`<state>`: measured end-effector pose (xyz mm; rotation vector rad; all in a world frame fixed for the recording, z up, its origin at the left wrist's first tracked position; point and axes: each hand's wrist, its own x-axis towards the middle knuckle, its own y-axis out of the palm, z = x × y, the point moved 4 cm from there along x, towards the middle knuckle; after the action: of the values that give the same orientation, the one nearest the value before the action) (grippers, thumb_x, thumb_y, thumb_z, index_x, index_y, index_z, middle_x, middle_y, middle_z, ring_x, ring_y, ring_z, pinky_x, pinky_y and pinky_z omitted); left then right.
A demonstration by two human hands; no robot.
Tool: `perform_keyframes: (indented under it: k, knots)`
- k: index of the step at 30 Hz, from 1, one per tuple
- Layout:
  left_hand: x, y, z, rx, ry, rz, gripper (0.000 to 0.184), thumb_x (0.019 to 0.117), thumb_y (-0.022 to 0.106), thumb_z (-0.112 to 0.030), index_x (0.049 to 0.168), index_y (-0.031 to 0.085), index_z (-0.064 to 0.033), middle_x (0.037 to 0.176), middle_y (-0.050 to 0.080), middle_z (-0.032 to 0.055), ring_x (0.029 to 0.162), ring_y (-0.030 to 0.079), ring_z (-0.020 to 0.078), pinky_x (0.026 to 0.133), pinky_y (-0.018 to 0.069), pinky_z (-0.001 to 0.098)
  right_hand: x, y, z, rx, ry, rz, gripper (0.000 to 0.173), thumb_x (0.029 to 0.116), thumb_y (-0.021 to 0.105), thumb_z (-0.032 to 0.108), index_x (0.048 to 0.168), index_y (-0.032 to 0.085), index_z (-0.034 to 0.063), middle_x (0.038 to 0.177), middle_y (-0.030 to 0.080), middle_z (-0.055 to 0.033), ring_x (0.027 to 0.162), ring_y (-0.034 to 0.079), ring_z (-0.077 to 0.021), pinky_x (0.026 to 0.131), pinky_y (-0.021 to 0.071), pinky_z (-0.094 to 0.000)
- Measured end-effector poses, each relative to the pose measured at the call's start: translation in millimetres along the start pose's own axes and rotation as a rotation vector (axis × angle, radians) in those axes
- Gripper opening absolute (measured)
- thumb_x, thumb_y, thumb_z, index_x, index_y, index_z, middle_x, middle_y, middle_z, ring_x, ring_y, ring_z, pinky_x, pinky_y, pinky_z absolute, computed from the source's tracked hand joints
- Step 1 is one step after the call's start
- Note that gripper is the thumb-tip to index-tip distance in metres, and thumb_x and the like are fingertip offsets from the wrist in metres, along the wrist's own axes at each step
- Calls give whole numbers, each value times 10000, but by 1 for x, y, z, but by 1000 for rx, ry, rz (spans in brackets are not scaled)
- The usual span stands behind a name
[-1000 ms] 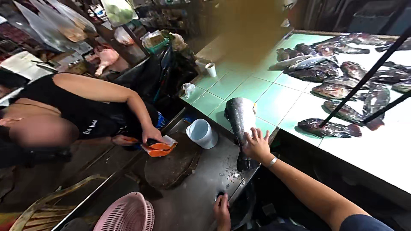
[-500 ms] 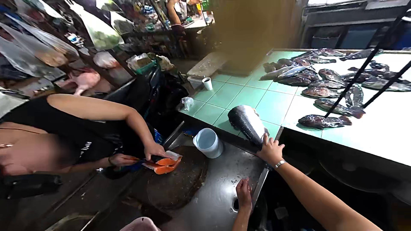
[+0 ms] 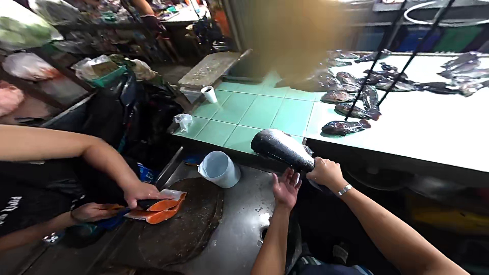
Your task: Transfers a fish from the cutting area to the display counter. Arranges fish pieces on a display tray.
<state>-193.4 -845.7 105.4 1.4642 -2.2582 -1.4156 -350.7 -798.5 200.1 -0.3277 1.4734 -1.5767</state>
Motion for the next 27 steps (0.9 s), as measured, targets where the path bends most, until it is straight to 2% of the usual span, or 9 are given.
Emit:
perform_keyframes:
  k: [1,3,5,7,10,15,19,23,27]
  knots:
    - [4,10,4,-42,-20,32,875,1016,89,-717,1466,458,-63,1320,606,142,1159,620,274,977,526,498,-13,3,-17,4,12,15,618,725,724,582,1115,666,105,1096,722,-149,1088,678,-354,902,483,-658]
    - [7,19,17,-54,-34,14,803,1006,154,-734,1371,526,-122,1181,679,123,1044,668,270,864,568,507,-45,17,-56,48,22,24,631,699,755,561,1134,666,112,1046,726,-150,1036,688,-369,889,494,-666]
    - [-1,24,40,1,17,85,622,1066,262,-600,1412,503,-143,1238,680,131,1111,672,288,902,570,562,-81,35,-101,87,2,-27,625,662,773,556,1101,671,122,952,729,-133,938,702,-362,858,511,-665]
    - [-22,44,79,96,57,153,453,1071,372,-470,1356,525,-153,1175,703,74,1069,695,225,890,593,526,-115,54,-156,135,-14,-136,582,644,788,538,1043,679,128,880,731,-98,861,710,-322,846,520,-647]
    - [-67,72,144,210,-29,151,337,1024,470,-418,1235,570,-174,1063,725,19,994,718,166,856,618,469,-154,94,-242,223,13,-184,543,672,790,505,1051,656,140,899,734,-57,881,707,-257,935,481,-602]
    - [-111,132,286,336,-266,343,284,915,580,-377,1098,638,-167,972,760,35,913,746,170,799,633,428,-234,130,-400,335,118,-426,468,658,793,474,974,660,154,845,725,-20,843,704,-195,981,464,-563]
    - [-151,214,424,299,-448,599,516,736,840,-429,1116,686,-117,1036,754,105,978,737,237,876,607,486,-313,125,-540,365,254,-564,458,666,789,469,975,678,150,881,732,-6,886,709,-172,1044,442,-551]
    - [-212,307,558,281,-650,789,515,727,852,-429,1105,701,-113,1052,752,112,996,730,241,893,596,478,-408,104,-662,328,422,-668,513,662,794,504,1004,709,132,913,751,-9,911,722,-170,1086,433,-554]
    - [-272,383,678,314,-857,882,548,683,883,-423,1083,706,-93,1027,754,132,959,737,261,856,605,478,-493,90,-757,258,634,-784,528,648,789,514,992,730,118,926,762,-15,915,730,-169,1078,448,-536]
